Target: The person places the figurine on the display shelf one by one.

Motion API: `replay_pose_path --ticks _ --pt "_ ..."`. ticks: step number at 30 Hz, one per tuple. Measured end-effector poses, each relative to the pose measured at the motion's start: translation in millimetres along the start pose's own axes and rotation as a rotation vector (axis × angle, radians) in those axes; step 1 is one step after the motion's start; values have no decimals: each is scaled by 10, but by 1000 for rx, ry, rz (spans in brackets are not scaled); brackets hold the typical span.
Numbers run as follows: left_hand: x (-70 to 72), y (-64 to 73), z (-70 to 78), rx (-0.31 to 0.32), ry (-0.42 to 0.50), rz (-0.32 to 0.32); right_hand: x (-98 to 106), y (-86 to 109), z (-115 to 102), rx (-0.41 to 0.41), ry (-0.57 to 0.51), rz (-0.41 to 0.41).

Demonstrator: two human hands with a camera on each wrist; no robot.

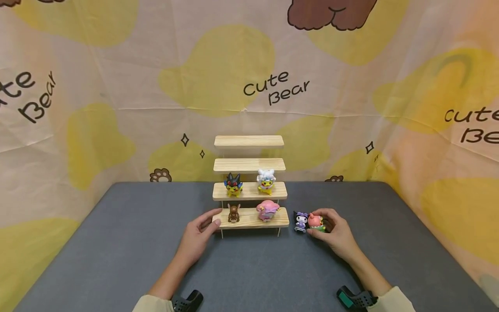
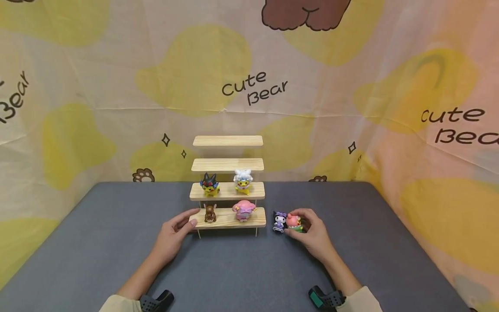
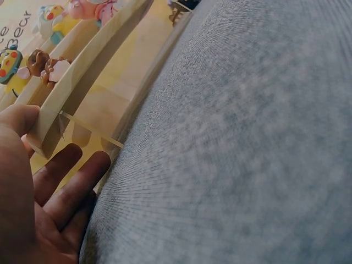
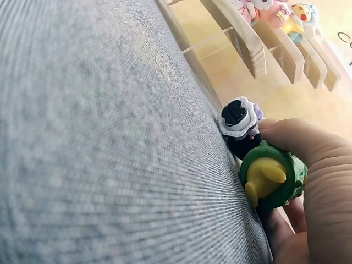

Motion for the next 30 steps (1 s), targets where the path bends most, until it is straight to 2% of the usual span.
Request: replay_pose_path --ticks 3,6,11,15,22,30 --pt "-2 2 -4 4 4 0 7 -1 13 -7 3 11" --pt "-1 4 -3 3 3 -1 33 -9 12 6 51 46" --pt "4 4 6 -6 0 -2 94 -32 -31 76 277 126" --pt "7 1 8 -6 2 -5 77 -37 -79 140 419 116" --pt "3 -4 10 -16 -2 -8 -5 -6 -35 138 446 28" --pt "-4 -3 6 -17 2 -10 -26 11 -13 79 384 -50"
Point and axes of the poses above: each hand's wrist, its own y-axis away from the middle knuckle, its own x-axis out of the back of the hand, z = x × y, the point moved 8 cm from there along -y, towards the middle knuckle, and after that the axes turned 15 degrees about z, right-handed, at the moved point
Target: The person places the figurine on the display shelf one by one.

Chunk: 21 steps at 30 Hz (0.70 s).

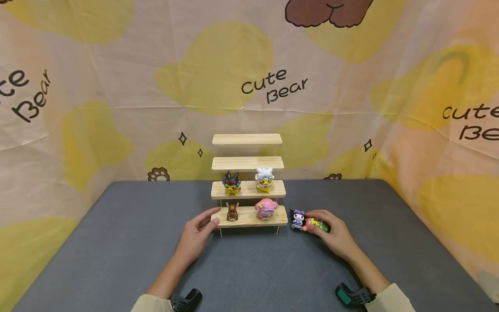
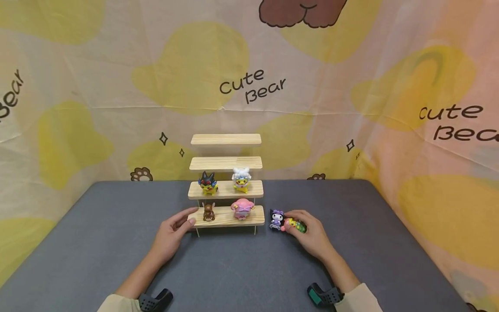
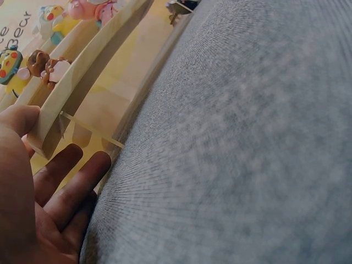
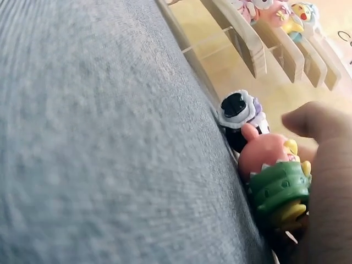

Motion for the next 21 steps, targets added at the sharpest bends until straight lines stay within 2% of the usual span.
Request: replay_pose_path --ticks 7,11,16,21 --pt "7 1 9 0 -2 1 -6 -2 42 -65 -41 -67" --pt "11 2 7 2 4 3 0 -13 68 -83 -29 -66" --pt "11 2 4 5 7 5 22 -18 81 -83 -35 -45" --pt "4 1 0 7 1 0 95 -19 74 -77 -95 41"
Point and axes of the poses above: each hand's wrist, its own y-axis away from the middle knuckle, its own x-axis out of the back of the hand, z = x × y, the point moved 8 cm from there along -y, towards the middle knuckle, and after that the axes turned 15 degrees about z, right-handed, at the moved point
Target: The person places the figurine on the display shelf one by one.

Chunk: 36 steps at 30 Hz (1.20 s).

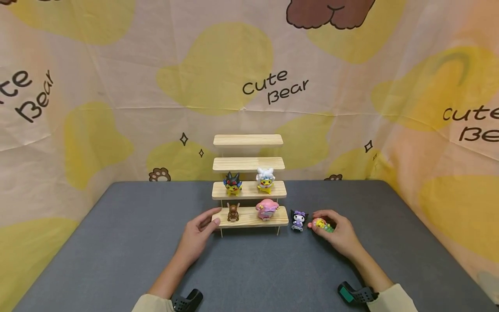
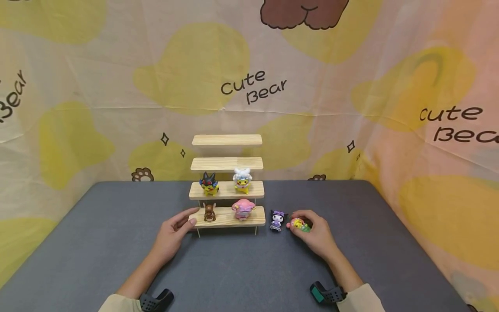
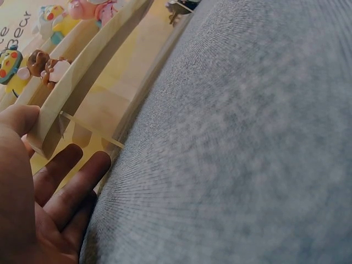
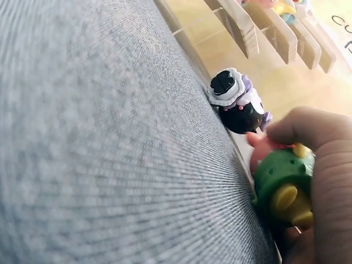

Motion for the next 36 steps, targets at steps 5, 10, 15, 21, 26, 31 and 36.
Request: replay_pose_path --ticks 5,10,15,21,26,31,36 --pt "-1 2 4 -1 0 2 59 -13 -2 -5 -135 82" --pt "3 2 9 -2 0 7 101 -27 30 -51 -201 137" --pt "4 -1 9 -5 3 8 115 -26 57 -88 -221 144" --pt "8 -2 4 -5 9 6 87 -36 17 -52 -182 101" --pt "12 3 -2 -1 1 8 74 -36 -12 -25 -137 55" --pt "6 4 -7 -5 2 6 78 -22 0 0 -155 12" --pt "3 3 -8 -5 4 6 89 -27 20 11 -171 0"
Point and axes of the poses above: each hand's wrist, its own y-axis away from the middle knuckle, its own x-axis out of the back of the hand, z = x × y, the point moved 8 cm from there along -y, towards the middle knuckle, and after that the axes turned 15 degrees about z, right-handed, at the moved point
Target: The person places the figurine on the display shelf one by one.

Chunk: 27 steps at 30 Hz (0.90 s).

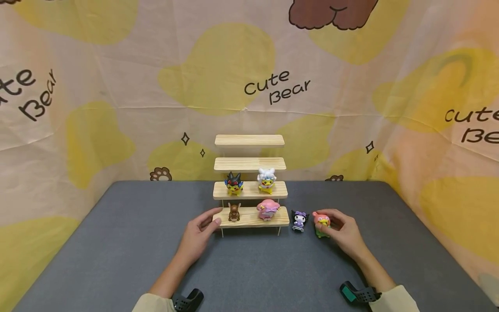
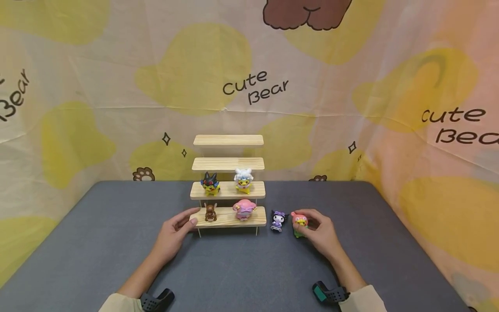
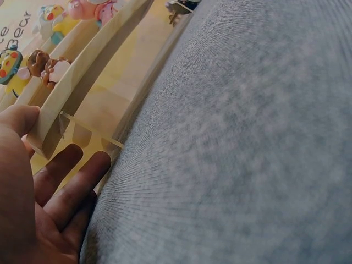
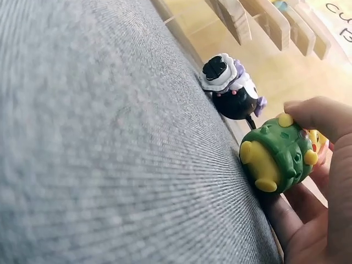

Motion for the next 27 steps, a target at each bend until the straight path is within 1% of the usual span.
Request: replay_pose_path --ticks 7,13,16,22,27 --pt "39 0 -6 5 -7 8 2 -36 -18 -13 -24 11" --pt "45 21 -26 0 3 13 21 -86 -91 -17 -21 16" --pt "40 26 -36 -1 8 14 41 -123 -145 -19 -50 24" --pt "24 13 -1 -11 -27 1 120 -211 -348 -51 -121 47" --pt "15 16 2 -1 -22 1 134 -372 -608 -34 -168 34"
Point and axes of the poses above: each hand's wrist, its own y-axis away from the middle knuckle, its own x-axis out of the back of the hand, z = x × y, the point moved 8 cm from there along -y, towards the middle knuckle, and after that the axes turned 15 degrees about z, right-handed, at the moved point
